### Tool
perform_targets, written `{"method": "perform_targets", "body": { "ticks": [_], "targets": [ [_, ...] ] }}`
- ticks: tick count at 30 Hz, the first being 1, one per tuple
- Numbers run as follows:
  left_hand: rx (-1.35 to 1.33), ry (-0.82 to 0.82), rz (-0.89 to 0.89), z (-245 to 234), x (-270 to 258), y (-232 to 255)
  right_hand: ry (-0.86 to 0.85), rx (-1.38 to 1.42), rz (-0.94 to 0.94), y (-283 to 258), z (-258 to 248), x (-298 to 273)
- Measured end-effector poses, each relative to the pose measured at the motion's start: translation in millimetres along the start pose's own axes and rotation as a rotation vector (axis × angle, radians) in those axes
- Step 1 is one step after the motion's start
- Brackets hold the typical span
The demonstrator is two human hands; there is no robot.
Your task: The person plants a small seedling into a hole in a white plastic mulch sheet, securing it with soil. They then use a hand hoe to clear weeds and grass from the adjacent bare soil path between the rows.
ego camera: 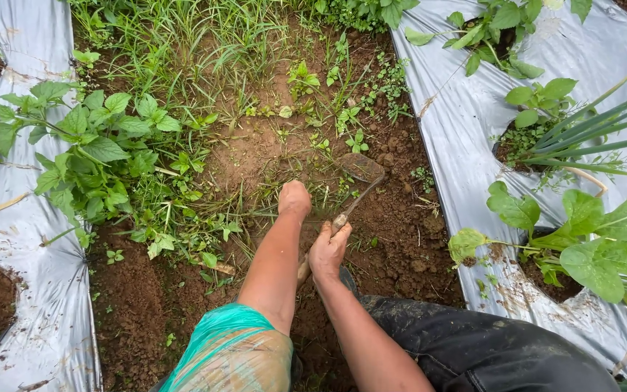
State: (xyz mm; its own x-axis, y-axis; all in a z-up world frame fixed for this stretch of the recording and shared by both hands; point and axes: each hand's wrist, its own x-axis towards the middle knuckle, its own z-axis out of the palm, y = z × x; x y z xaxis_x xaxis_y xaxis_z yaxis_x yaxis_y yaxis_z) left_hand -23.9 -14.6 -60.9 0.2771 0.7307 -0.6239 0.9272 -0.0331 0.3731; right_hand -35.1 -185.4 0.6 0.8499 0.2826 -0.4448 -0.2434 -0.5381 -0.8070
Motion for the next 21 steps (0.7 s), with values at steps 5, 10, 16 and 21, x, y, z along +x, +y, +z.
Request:
{"method": "perform_targets", "body": {
  "ticks": [5, 10, 16, 21],
  "targets": [
    [-0.016, 0.041, 0.021, -4.2, 18.7, -15.1, -0.171, -0.015, 0.082, 10.3, 18.8, -31.3],
    [0.002, 0.048, -0.001, -29.0, -7.9, -17.8, -0.047, -0.029, 0.017, -23.2, 3.1, -33.9],
    [-0.011, 0.057, 0.003, -31.5, -17.0, -18.2, -0.045, -0.015, 0.100, -6.8, 13.2, -49.3],
    [-0.019, 0.069, -0.035, -23.6, 1.6, -32.7, -0.234, -0.006, 0.186, -28.6, 15.7, -67.6]
  ]
}}
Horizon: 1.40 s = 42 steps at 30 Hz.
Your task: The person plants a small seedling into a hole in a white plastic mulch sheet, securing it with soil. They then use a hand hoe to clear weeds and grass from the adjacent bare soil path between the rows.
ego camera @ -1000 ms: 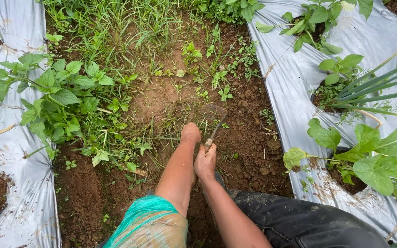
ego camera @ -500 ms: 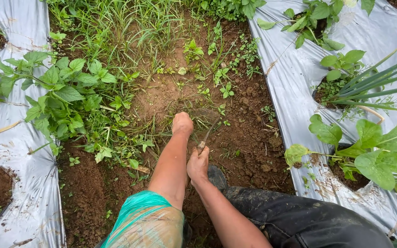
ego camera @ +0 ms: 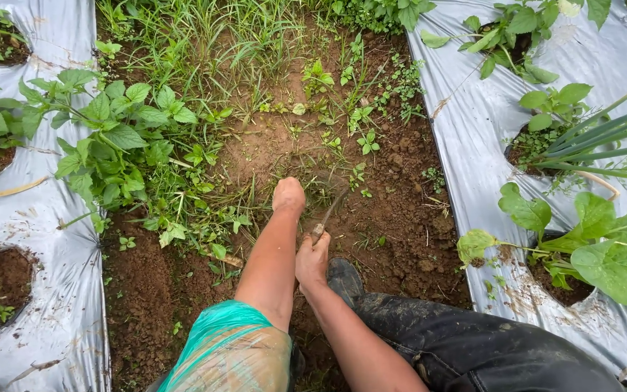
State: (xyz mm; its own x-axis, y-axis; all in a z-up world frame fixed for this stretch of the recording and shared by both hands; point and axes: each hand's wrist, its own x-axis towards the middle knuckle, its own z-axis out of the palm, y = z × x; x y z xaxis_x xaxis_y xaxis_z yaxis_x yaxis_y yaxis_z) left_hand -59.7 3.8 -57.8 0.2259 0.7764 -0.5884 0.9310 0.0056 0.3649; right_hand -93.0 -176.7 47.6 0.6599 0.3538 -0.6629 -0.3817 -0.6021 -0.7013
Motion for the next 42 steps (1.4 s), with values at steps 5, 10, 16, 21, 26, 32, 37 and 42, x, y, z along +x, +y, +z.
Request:
{"method": "perform_targets", "body": {
  "ticks": [5, 10, 16, 21, 26, 32, 37, 42],
  "targets": [
    [0.002, 0.012, 0.001, -21.1, -12.3, -12.5, 0.236, 0.058, -0.164, -23.9, -14.7, 30.8],
    [0.007, -0.001, -0.028, -39.4, -18.9, -14.4, 0.303, 0.086, -0.182, -9.3, -0.3, 46.9],
    [0.029, 0.059, -0.069, -56.9, -33.4, -11.2, 0.005, -0.038, -0.120, -22.9, 8.9, 1.1],
    [0.009, -0.006, 0.016, -73.4, -57.1, 0.7, 0.065, 0.002, -0.237, -35.7, -5.4, 22.6],
    [-0.005, -0.052, 0.016, -40.2, -30.7, -3.5, 0.030, -0.042, -0.163, -32.9, 0.2, 19.8],
    [-0.056, -0.019, -0.043, -3.1, 19.7, -22.0, -0.042, -0.095, -0.208, -29.0, 4.3, 30.9],
    [-0.124, -0.048, -0.069, -33.3, -3.9, -13.6, 0.125, -0.023, -0.243, -39.6, -5.7, 56.2],
    [-0.161, -0.036, -0.084, -34.5, -7.6, -15.1, 0.226, -0.026, -0.253, -27.9, -1.6, 83.4]
  ]
}}
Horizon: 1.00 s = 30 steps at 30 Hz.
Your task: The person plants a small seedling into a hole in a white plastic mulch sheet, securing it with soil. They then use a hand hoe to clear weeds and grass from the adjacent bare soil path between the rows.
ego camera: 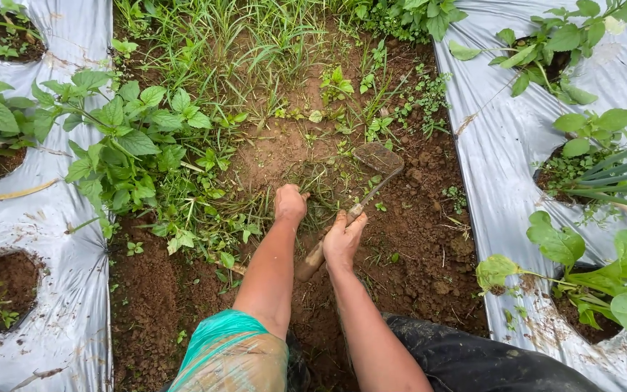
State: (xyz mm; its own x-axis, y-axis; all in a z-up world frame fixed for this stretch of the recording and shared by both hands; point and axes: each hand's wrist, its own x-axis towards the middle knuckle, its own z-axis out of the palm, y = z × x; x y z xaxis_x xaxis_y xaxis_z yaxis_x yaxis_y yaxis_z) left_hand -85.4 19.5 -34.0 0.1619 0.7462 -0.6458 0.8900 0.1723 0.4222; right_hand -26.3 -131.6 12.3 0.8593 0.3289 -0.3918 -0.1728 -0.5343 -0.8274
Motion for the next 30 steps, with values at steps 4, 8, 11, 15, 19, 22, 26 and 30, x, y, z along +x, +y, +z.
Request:
{"method": "perform_targets", "body": {
  "ticks": [4, 8, 11, 15, 19, 22, 26, 30],
  "targets": [
    [-0.007, 0.004, -0.014, 5.8, 5.7, -1.8, -0.178, -0.034, 0.074, -11.0, 8.7, -47.1],
    [0.010, 0.003, -0.051, 3.6, 2.2, 2.3, -0.150, -0.012, 0.039, -41.1, 0.1, -53.6],
    [-0.005, 0.014, -0.047, 6.2, 6.1, 1.6, -0.021, 0.037, -0.006, -57.6, -7.2, -37.0],
    [-0.004, 0.019, -0.034, 3.6, 0.3, 4.4, 0.117, 0.058, -0.077, -17.5, 9.7, -7.8],
    [-0.046, 0.033, -0.040, -3.1, -7.5, 8.5, -0.214, -0.049, 0.087, -28.6, 5.5, -48.2],
    [-0.030, 0.040, -0.083, -7.5, -9.0, 1.2, -0.232, 0.004, 0.132, -48.8, -1.6, -52.3],
    [-0.037, 0.039, -0.074, 11.9, 17.8, -21.5, -0.051, 0.128, 0.074, -56.4, -8.3, -32.4],
    [-0.006, 0.039, -0.047, -10.5, -14.9, -4.9, -0.045, 0.047, 0.133, -33.3, 2.4, -33.2]
  ]
}}
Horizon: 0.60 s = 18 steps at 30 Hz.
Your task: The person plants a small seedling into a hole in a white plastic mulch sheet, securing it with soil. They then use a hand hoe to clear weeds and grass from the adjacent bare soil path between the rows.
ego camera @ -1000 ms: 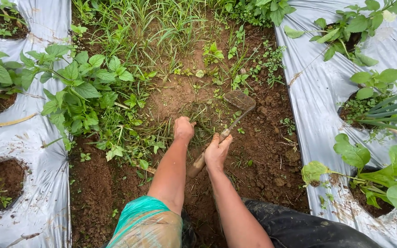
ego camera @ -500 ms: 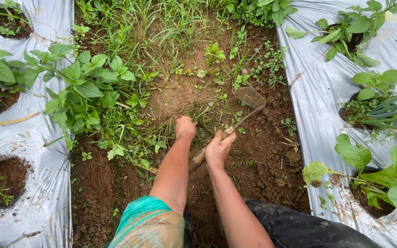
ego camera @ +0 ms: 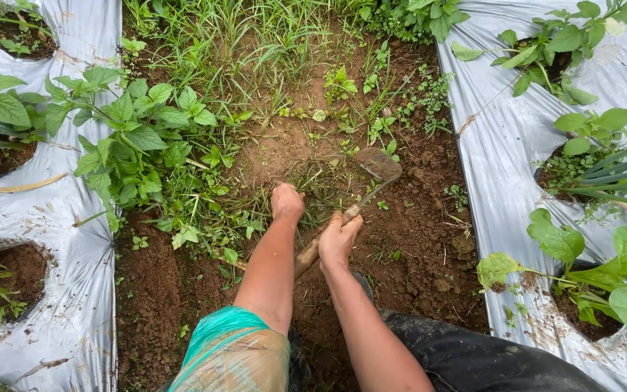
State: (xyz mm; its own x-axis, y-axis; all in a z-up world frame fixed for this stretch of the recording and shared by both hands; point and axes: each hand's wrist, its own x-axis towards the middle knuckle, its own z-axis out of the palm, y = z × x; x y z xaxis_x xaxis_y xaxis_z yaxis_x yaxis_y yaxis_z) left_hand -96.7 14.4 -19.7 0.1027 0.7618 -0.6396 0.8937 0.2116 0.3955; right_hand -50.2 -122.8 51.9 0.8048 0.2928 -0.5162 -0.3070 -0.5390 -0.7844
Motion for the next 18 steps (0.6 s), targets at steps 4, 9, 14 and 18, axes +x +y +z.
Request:
{"method": "perform_targets", "body": {
  "ticks": [4, 9, 14, 18],
  "targets": [
    [0.023, 0.022, -0.030, -3.1, 0.8, 0.6, -0.379, -0.129, 0.091, 12.7, 4.9, -61.2],
    [-0.052, 0.034, -0.046, 3.1, 4.4, -15.7, -0.270, 0.009, 0.022, -7.0, -1.4, -52.2],
    [0.005, 0.038, -0.019, 2.1, -4.2, -7.1, -0.063, -0.017, -0.083, -7.0, -9.0, -41.7],
    [-0.013, 0.072, -0.050, -2.1, -5.0, -1.0, -0.367, -0.089, 0.033, 53.6, 12.2, -48.8]
  ]
}}
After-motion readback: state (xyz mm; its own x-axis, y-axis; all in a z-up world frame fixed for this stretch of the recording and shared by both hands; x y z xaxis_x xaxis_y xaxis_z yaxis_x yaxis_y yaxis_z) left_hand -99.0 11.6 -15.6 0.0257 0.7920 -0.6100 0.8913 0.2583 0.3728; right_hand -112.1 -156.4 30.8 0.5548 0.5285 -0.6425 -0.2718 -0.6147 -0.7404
